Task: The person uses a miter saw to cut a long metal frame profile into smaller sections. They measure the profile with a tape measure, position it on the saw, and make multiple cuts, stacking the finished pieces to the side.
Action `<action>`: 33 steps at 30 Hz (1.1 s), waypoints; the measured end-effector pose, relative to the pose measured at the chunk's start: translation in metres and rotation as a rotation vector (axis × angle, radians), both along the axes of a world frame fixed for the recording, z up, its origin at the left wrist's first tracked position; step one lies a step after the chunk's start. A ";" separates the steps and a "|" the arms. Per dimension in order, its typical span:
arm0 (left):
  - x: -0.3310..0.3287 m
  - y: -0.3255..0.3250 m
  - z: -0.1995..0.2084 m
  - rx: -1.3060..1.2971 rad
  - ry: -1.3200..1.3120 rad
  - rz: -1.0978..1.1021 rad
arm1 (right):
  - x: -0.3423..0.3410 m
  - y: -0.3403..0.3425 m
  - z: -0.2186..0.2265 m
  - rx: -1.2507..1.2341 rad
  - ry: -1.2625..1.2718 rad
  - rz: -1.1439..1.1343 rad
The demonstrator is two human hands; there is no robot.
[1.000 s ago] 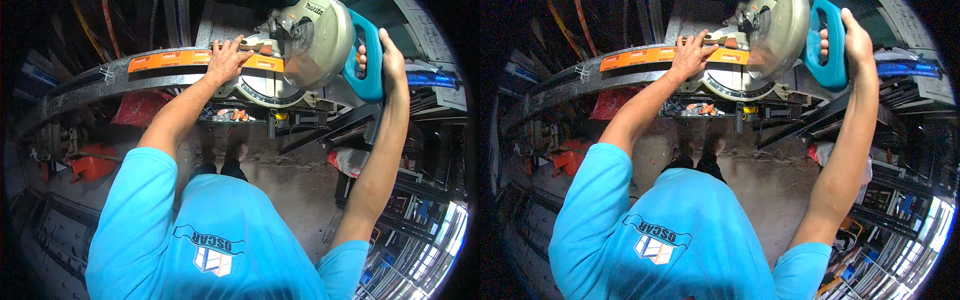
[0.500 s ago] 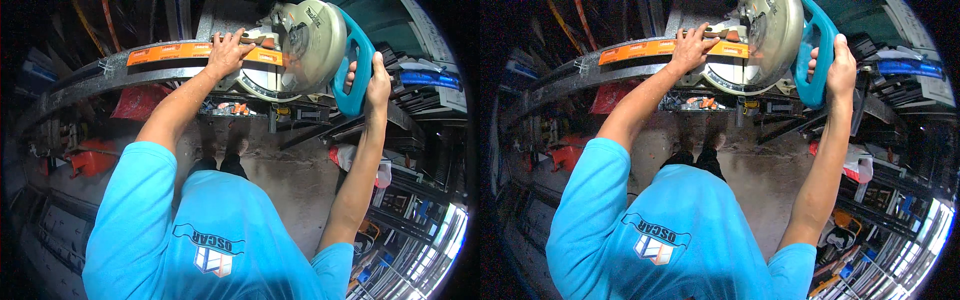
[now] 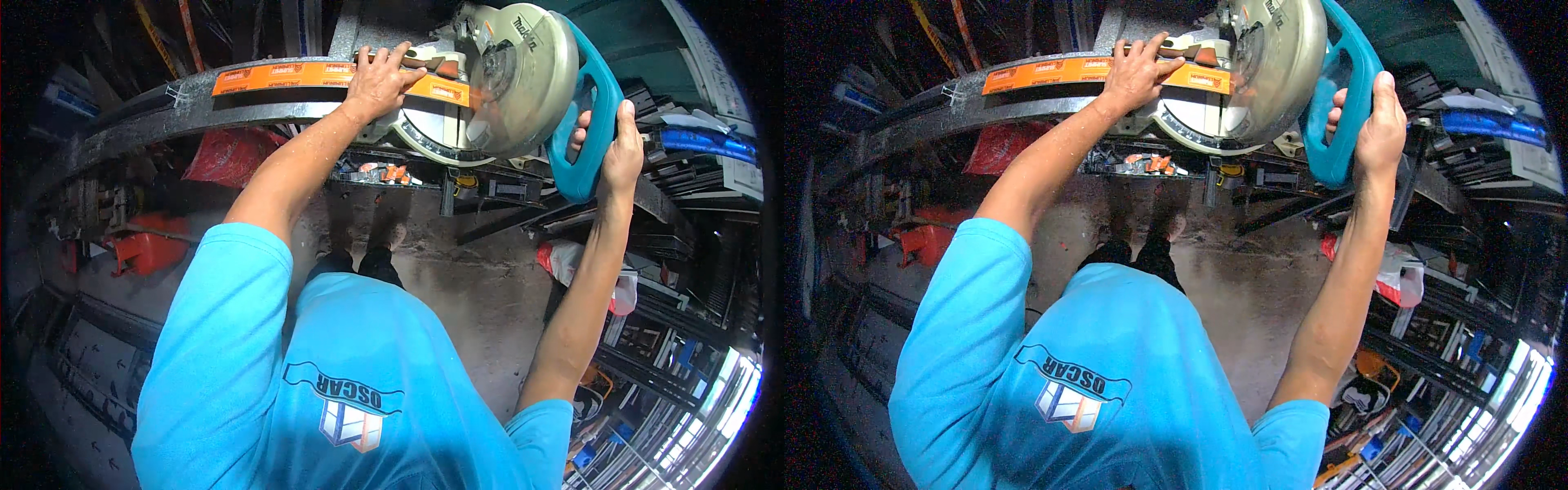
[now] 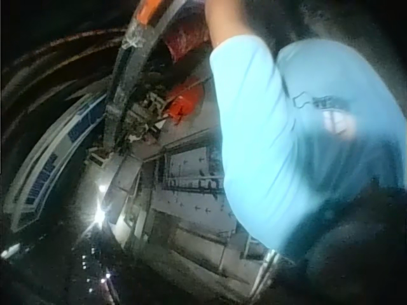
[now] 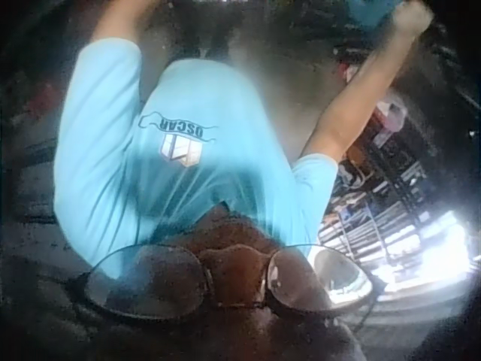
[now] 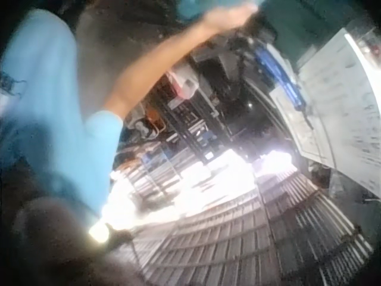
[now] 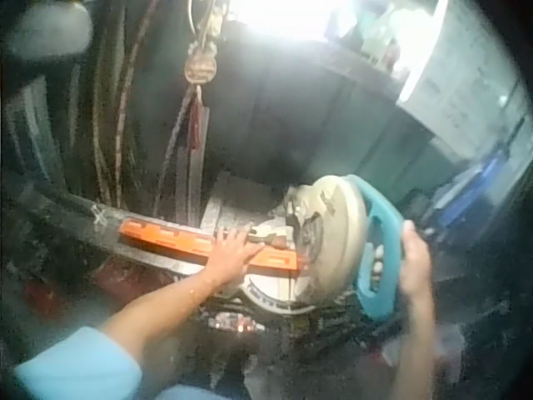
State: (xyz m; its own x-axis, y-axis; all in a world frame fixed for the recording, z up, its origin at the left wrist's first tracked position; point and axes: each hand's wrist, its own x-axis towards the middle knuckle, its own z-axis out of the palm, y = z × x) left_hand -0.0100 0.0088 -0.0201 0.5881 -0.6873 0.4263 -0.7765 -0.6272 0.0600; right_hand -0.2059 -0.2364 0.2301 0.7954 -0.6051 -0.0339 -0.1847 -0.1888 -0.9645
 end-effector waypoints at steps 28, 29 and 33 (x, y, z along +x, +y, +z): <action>-0.002 0.002 0.006 -0.002 0.005 -0.005 | -0.003 0.007 0.000 0.010 -0.018 0.017; -0.003 0.002 0.005 -0.002 -0.003 -0.009 | -0.004 0.007 -0.001 0.012 -0.019 0.013; -0.004 0.001 0.008 0.009 0.000 -0.001 | -0.005 0.005 -0.003 0.005 -0.026 0.014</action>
